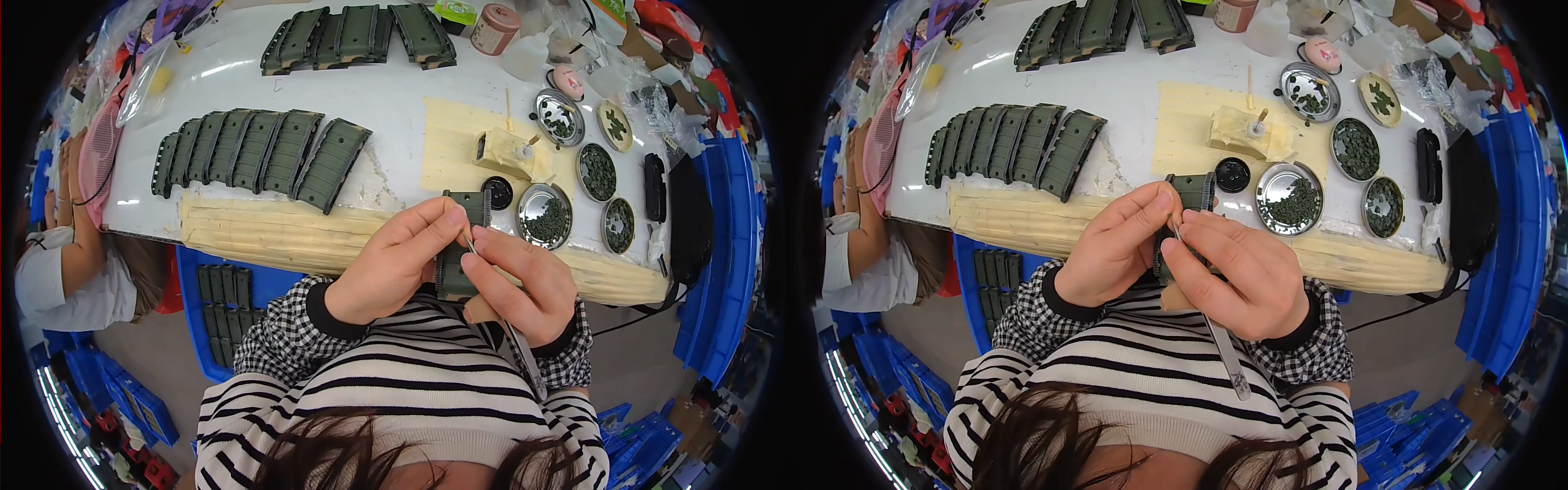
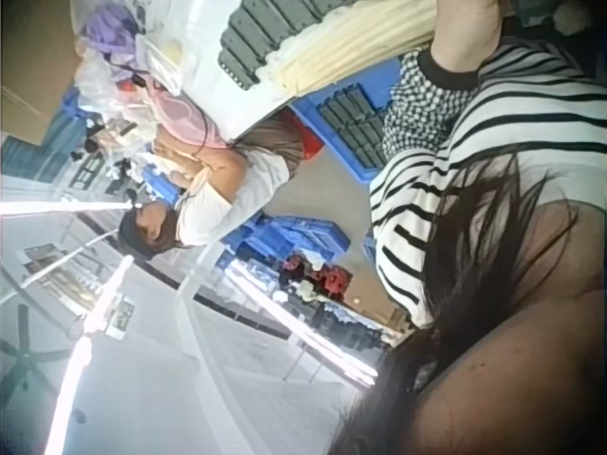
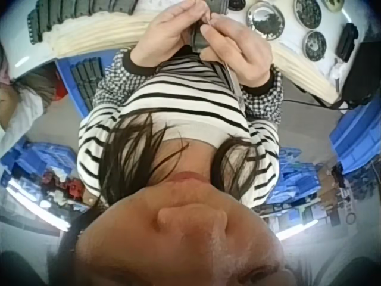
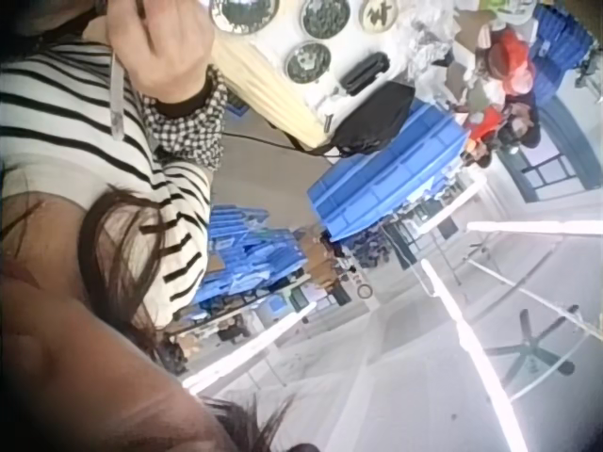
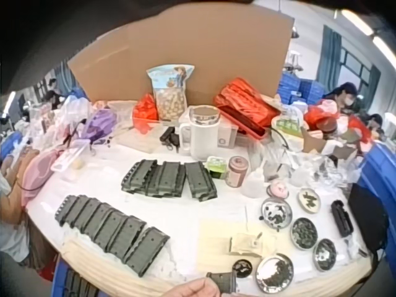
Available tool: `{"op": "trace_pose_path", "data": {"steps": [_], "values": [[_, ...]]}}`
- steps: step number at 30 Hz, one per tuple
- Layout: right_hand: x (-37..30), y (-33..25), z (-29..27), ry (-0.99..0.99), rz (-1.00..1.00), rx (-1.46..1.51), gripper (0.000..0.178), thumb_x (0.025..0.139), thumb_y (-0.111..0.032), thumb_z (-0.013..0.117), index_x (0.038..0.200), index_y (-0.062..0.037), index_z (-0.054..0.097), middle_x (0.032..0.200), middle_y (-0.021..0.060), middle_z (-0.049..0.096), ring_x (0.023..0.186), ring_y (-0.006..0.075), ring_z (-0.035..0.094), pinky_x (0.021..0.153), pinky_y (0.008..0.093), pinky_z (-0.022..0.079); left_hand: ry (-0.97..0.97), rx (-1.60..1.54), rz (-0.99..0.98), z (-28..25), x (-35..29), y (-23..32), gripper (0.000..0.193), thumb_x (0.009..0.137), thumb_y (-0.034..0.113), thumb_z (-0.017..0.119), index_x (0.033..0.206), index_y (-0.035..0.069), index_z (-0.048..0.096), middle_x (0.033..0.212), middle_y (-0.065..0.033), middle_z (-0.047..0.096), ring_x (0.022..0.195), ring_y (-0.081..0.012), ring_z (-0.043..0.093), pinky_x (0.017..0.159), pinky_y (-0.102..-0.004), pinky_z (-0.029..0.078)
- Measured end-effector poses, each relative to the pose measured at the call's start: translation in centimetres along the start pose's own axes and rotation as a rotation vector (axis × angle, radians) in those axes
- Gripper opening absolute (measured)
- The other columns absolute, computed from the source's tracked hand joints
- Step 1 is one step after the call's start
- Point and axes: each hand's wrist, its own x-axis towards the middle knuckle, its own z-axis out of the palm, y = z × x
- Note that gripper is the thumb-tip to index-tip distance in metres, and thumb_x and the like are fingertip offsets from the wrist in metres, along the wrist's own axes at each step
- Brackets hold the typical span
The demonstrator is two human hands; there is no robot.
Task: Apply adhesive or finish with a brush and assemble plastic toy tank components at a workbench.
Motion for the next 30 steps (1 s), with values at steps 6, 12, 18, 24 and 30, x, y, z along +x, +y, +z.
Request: {"op": "trace_pose_path", "data": {"steps": [6, 12, 18, 24, 30], "values": [[-0.1, 0.1, 0.1, 0.004, -0.012, -0.014, 0.024, 0.074, -0.006, 0.066, 0.096, 0.0034, 0.067, 0.089, 0.0154, 0.065, 0.085, 0.0294, 0.069, 0.073, 0.0355, 0.059, -0.003, 0.054, 0.016, -0.2, 0.0, -0.2, 0.024, 0.102, 0.028, 0.046, 0.094, 0.008, 0.054, 0.088, 0.0038, 0.053, 0.08, -0.0027, 0.048, 0.069, -0.0183, 0.042], [-1.3, 0.7, -0.8, 0.222, 0.389, 0.203, 0.015, 0.09, -0.006, 0.056, 0.094, 0.0041, 0.067, 0.087, 0.0131, 0.066, 0.078, 0.0233, 0.064, 0.07, 0.032, 0.053, 0.029, 0.028, 0.051, 0.7, -1.0, 1.2, 0.04, 0.099, 0.012, 0.047, 0.136, 0.006, 0.034, 0.119, -0.0113, 0.053, 0.102, -0.0201, 0.058, 0.089, -0.0335, 0.049], [-2.5, 2.8, 1.2, 0.264, 0.757, 0.242, 0.013, 0.092, -0.004, 0.055, 0.091, 0.001, 0.068, 0.084, 0.0084, 0.065, 0.08, 0.0201, 0.055, 0.071, 0.0295, 0.042, 0.131, -0.058, 0.124, 0.0, -1.3, 2.0, 0.074, 0.085, -0.007, 0.057, 0.148, 0.005, 0.021, 0.129, -0.0153, 0.051, 0.112, -0.0267, 0.058, 0.097, -0.0444, 0.051], [-2.7, 3.6, 2.2, 0.212, 0.693, 0.097, 0.011, 0.091, -0.008, 0.059, 0.088, -0.0019, 0.068, 0.083, 0.007, 0.066, 0.078, 0.0242, 0.055, 0.073, 0.0334, 0.043, 0.178, -0.131, 0.069, -0.5, -1.5, 1.9, 0.054, 0.085, -0.006, 0.058, 0.135, 0.003, 0.038, 0.112, -0.0116, 0.058, 0.11, -0.0259, 0.059, 0.097, -0.045, 0.051], [-2.6, 3.4, 2.2, 0.184, 0.696, 0.064, 0.01, 0.09, -0.009, 0.06, 0.088, -0.0027, 0.068, 0.083, 0.0069, 0.066, 0.078, 0.0245, 0.055, 0.073, 0.0327, 0.043, 0.287, -0.165, 0.117, -0.3, -1.5, 1.9, 0.041, 0.088, -0.002, 0.057, 0.126, 0.007, 0.043, 0.119, -0.0164, 0.057, 0.111, -0.0291, 0.059, 0.092, -0.0427, 0.055]]}}
